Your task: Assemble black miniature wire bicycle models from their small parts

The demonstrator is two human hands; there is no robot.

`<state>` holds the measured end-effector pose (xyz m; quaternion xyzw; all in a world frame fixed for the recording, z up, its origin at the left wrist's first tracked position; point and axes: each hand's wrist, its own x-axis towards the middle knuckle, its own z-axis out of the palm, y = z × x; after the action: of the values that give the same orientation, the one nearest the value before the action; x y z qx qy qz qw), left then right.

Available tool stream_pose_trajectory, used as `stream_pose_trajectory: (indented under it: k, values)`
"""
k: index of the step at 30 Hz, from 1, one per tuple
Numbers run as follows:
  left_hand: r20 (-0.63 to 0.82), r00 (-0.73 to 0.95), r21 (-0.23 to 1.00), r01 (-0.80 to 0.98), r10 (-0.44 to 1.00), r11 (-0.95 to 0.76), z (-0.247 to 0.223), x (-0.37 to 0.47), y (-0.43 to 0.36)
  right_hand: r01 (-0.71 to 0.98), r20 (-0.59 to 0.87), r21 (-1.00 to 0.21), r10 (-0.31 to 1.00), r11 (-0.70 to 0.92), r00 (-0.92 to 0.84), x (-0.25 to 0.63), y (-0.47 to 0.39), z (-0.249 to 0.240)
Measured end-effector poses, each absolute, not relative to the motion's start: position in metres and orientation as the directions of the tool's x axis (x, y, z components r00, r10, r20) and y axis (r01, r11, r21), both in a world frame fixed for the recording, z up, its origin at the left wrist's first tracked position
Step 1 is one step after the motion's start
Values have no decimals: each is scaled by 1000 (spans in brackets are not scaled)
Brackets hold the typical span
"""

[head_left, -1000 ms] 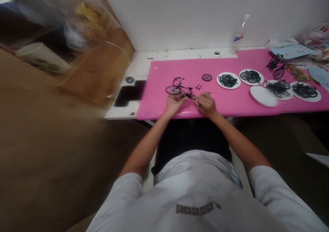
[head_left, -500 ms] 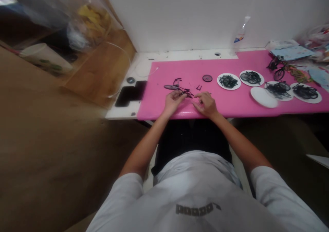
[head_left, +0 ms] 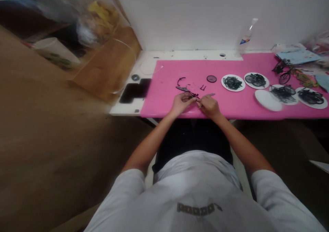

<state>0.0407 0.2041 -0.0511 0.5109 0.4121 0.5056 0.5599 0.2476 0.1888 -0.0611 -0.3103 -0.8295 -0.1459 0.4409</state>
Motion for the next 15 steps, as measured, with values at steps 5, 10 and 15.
stream_pose_trajectory:
  k: [5, 10, 15]
  values:
    - [68, 138, 989, -138, 988, -49, -50, 40, 206, 634, 796, -117, 454, 764, -400, 250, 190, -63]
    - [78, 132, 984, -167, 988, -55, -51, 38, 209, 604, 813, -112, 422, 789, -401, 250, 187, -59]
    - [89, 137, 978, -199, 987, -61, -50, 38, 209, 594, 798, -149, 451, 790, -400, 252, 187, -60]
